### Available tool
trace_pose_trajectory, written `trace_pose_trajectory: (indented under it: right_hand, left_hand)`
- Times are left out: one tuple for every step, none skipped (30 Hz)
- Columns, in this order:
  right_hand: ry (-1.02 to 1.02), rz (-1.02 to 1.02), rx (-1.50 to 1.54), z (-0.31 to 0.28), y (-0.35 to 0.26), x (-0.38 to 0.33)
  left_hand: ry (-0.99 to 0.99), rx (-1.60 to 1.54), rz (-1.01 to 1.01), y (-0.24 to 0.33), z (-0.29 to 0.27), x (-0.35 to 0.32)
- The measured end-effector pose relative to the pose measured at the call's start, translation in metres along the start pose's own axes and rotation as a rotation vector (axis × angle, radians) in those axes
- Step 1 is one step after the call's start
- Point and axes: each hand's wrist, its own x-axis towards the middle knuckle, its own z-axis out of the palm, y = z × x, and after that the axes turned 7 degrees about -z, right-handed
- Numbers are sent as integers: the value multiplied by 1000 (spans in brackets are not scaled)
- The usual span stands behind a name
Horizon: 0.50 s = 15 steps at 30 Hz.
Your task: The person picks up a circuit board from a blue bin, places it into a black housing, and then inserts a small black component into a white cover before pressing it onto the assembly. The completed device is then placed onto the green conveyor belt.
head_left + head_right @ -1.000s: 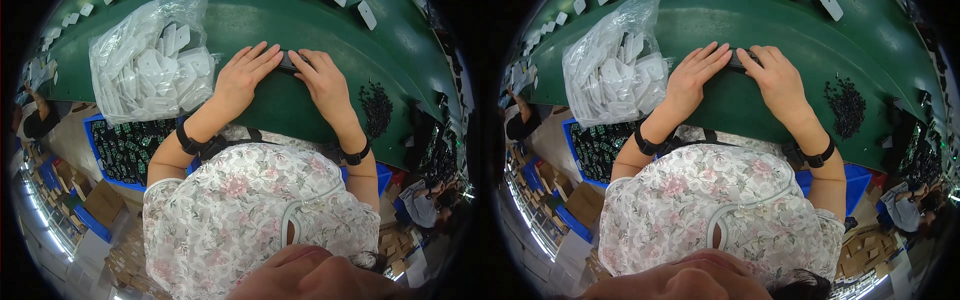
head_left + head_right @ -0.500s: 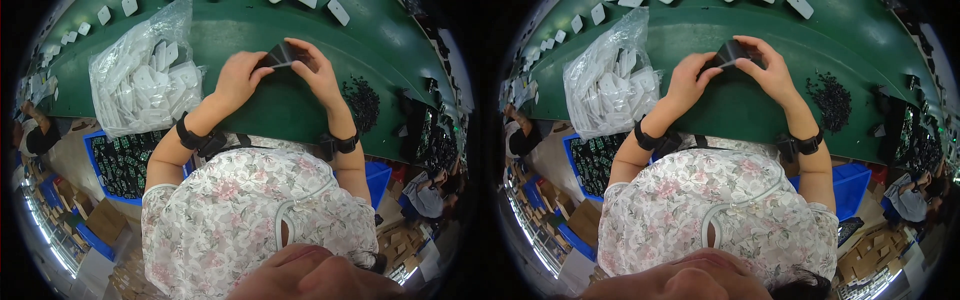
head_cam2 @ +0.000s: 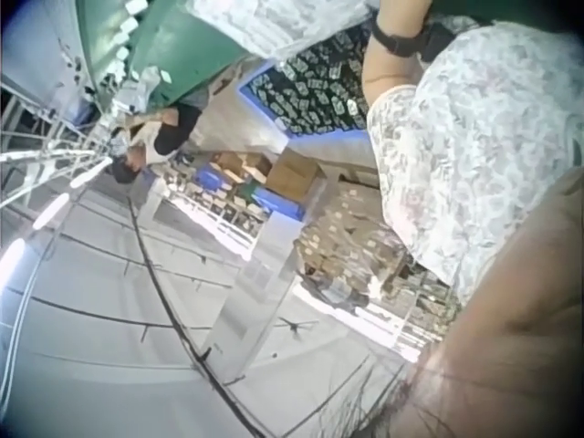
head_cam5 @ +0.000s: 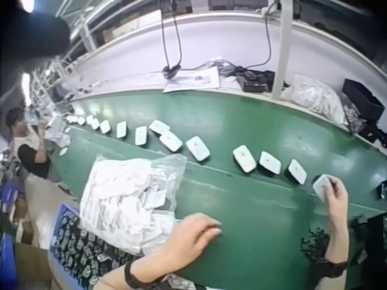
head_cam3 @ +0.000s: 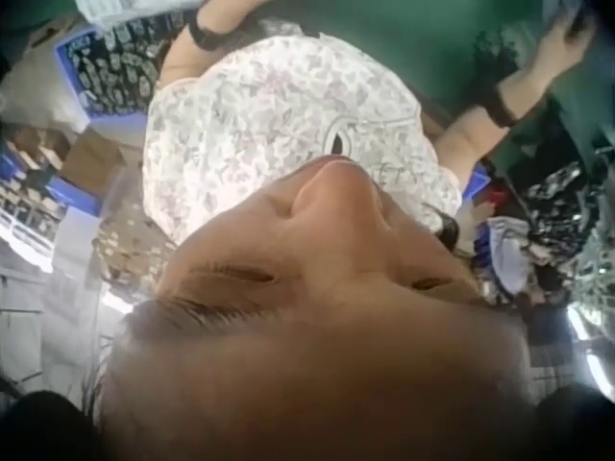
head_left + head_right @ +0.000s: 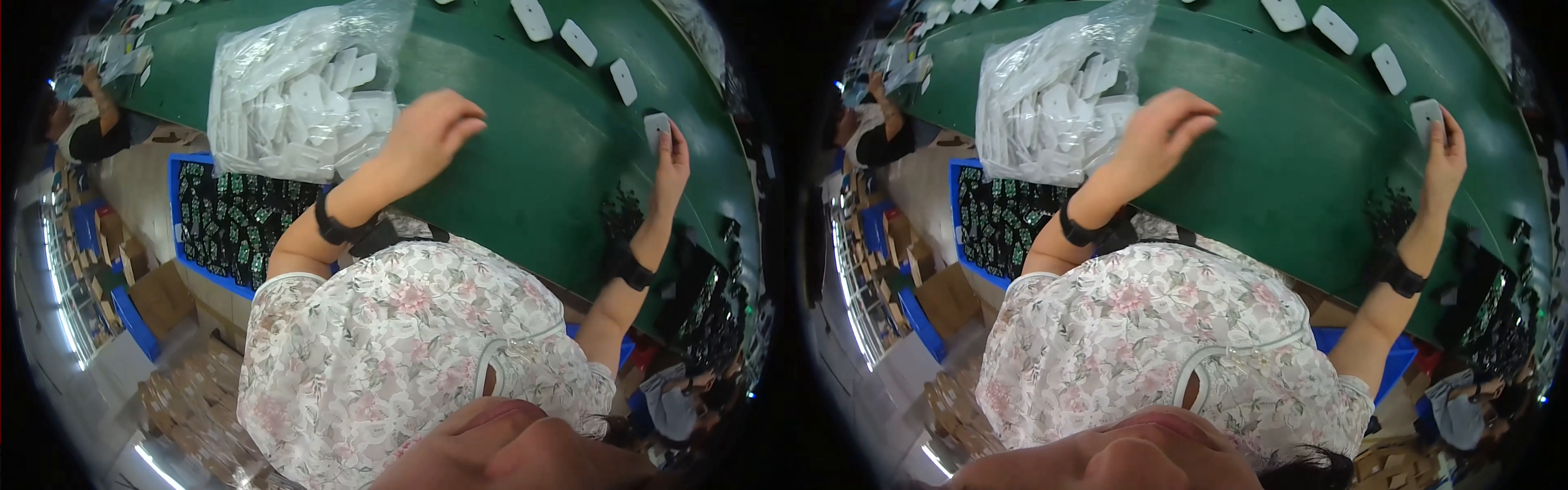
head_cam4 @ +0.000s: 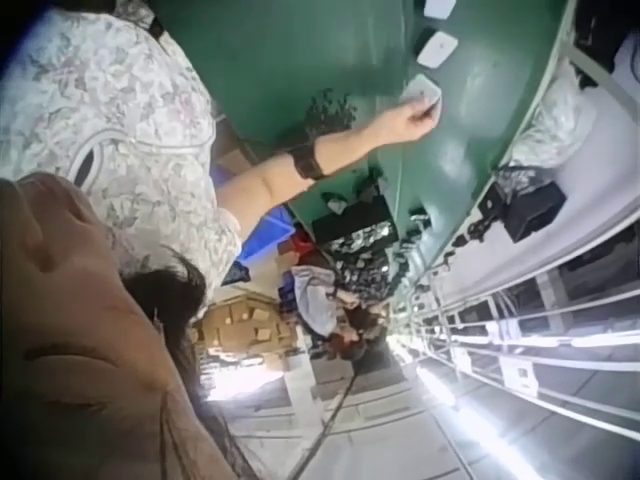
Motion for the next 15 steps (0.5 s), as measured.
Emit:
trace_pose_trajectory:
  right_hand:
    - [-27, 32, -26, -11, 21, 13]
    - [-43, 67, -66, -23, 35, 23]
    - [-57, 65, -54, -30, 47, 34]
    - [-100, 143, -86, -35, 55, 44]
    - [-139, 222, -123, -39, 63, 50]
    - [-138, 222, -126, -39, 63, 53]
    - [-185, 240, -182, -39, 63, 57]
    - [-228, 260, -240, -40, 64, 60]
    - [-238, 253, -267, -43, 65, 61]
    - [-239, 252, -296, -45, 64, 62]
    - [-237, 260, -297, -43, 64, 61]
    - [-235, 267, -300, -35, 59, 60]
    - [-242, 228, -275, -28, 52, 58]
    - [-248, 214, -261, -23, 51, 58]
    - [-272, 192, -224, -27, 55, 57]
  left_hand:
    - [99, 123, -13, -6, -15, -3]
    - [141, 251, -70, -16, -31, -4]
    - [201, 419, -92, -23, -50, -7]
    - [205, 427, -100, -30, -63, -8]
    - [252, 581, -82, -36, -74, -7]
    - [298, 725, -58, -40, -80, -7]
    - [294, 717, -53, -42, -80, -7]
    - [246, 747, -34, -43, -79, -6]
    - [196, 767, -6, -45, -77, -3]
    - [184, 740, 19, -48, -75, 0]
    - [159, 806, 35, -53, -76, 2]
    - [137, 870, 51, -57, -75, 2]
    - [182, 866, 10, -59, -76, 0]
    - [215, 875, -8, -58, -78, -1]
    - [241, 878, -19, -55, -80, 0]
